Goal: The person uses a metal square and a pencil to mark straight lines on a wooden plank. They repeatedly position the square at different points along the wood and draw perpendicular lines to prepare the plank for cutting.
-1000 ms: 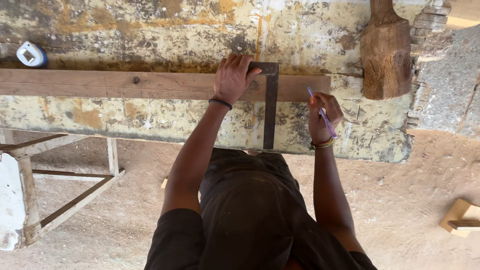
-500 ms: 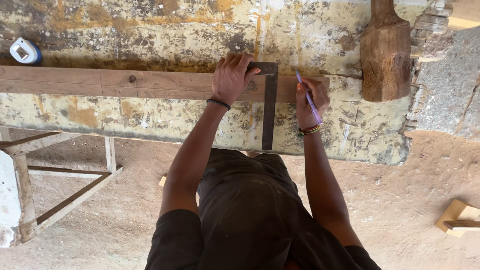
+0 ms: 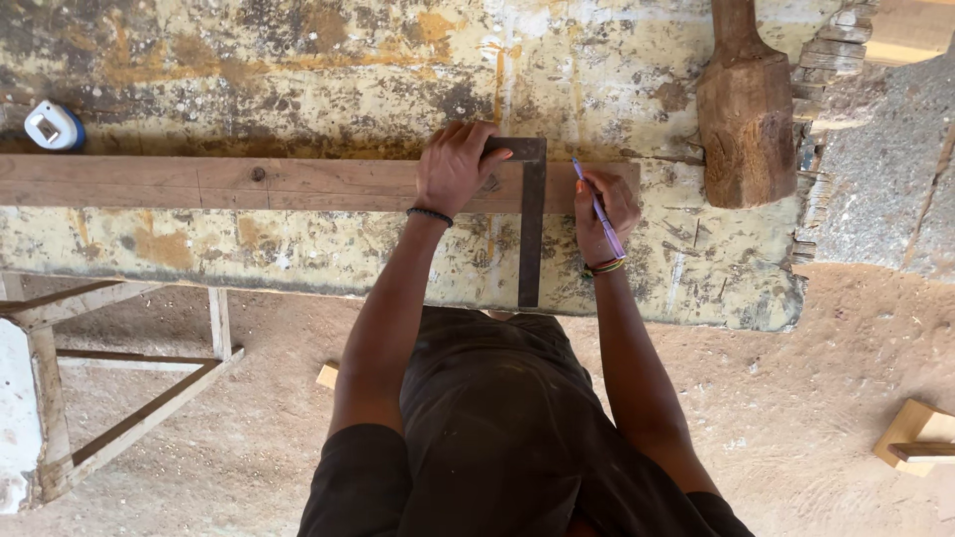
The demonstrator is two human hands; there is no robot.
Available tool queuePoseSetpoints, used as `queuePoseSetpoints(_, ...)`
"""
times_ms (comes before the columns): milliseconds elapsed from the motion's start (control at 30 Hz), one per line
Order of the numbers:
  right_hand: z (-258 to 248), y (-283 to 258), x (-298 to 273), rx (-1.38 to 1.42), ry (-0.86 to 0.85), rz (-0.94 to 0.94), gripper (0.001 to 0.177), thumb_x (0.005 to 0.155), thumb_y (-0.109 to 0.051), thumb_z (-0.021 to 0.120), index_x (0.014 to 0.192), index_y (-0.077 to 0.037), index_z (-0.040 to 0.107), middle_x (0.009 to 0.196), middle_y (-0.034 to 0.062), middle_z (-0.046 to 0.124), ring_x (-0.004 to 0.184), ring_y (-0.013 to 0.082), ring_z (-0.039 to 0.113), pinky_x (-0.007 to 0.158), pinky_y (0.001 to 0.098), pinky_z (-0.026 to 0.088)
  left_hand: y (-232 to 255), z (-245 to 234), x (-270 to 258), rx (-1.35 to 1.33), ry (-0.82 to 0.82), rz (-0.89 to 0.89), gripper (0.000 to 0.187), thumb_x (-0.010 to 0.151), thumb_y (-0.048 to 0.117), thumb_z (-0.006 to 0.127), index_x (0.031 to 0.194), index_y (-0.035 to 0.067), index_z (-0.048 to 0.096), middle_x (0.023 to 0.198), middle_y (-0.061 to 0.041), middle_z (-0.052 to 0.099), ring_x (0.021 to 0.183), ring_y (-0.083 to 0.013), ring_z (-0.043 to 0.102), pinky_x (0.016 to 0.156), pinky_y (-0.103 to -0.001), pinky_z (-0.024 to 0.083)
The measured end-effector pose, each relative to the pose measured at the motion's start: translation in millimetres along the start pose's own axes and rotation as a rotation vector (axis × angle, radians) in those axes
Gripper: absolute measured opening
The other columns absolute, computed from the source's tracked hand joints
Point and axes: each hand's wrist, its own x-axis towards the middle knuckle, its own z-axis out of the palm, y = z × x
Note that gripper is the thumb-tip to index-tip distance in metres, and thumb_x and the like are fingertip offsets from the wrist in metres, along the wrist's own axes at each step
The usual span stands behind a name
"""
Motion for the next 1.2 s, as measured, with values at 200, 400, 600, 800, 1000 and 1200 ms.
queuePoseSetpoints(200,-1,-5,4,0.011,-0.006,-0.047,0.009,0.101,-0.008,0.072,0.108,-0.002,0.073,0.102,0.0132,0.074,0.083,0.0234,0.074,0.070,0.0347,0.060,-5,2,1,-0.014,-0.001,0.010,0.035,0.095,0.046,0.075,0.104,0.015,0.062,0.086,-0.003,0.073,0.078,-0.0174,0.070,0.071,-0.036,0.060)
queuePoseSetpoints(400,-2,0,0,0.009,-0.006,-0.006,0.009,0.098,-0.007,0.073,0.104,-0.001,0.072,0.098,0.0135,0.074,0.077,0.0220,0.071,0.066,0.0337,0.058,-3,0,-2,-0.034,0.010,0.009,0.034,0.093,0.044,0.075,0.103,0.015,0.061,0.085,-0.002,0.074,0.076,-0.0170,0.071,0.068,-0.035,0.061)
queuePoseSetpoints(600,-2,1,-1,0.054,-0.023,-0.002,0.009,0.098,-0.003,0.072,0.107,-0.001,0.073,0.101,0.0125,0.074,0.080,0.0189,0.072,0.067,0.0306,0.059,-7,3,0,-0.065,0.001,0.003,0.031,0.095,0.041,0.077,0.100,0.015,0.060,0.085,-0.002,0.074,0.075,-0.0160,0.071,0.065,-0.034,0.062)
queuePoseSetpoints(800,-4,-1,0,0.126,-0.036,0.126,0.011,0.096,-0.005,0.075,0.107,0.000,0.074,0.095,0.0100,0.073,0.075,0.0144,0.071,0.062,0.0280,0.056,2,-7,2,-0.034,-0.004,-0.008,0.035,0.091,0.043,0.079,0.096,0.015,0.059,0.080,-0.002,0.072,0.074,-0.0167,0.070,0.064,-0.035,0.060)
queuePoseSetpoints(1000,0,-3,-4,0.076,-0.044,0.047,0.013,0.094,-0.005,0.077,0.107,-0.001,0.076,0.100,0.0120,0.075,0.081,0.0174,0.074,0.065,0.0268,0.059,7,-15,3,-0.042,0.009,0.007,0.035,0.090,0.041,0.080,0.093,0.015,0.058,0.076,-0.001,0.069,0.074,-0.0171,0.067,0.062,-0.036,0.058)
queuePoseSetpoints(1200,7,-15,-4,0.087,-0.078,0.122,0.011,0.093,-0.001,0.078,0.104,0.000,0.077,0.099,0.0127,0.077,0.083,0.0182,0.077,0.066,0.0267,0.062,12,-21,4,-0.053,-0.007,-0.011,0.035,0.090,0.040,0.081,0.090,0.014,0.058,0.074,-0.001,0.067,0.073,-0.0173,0.066,0.062,-0.036,0.057)
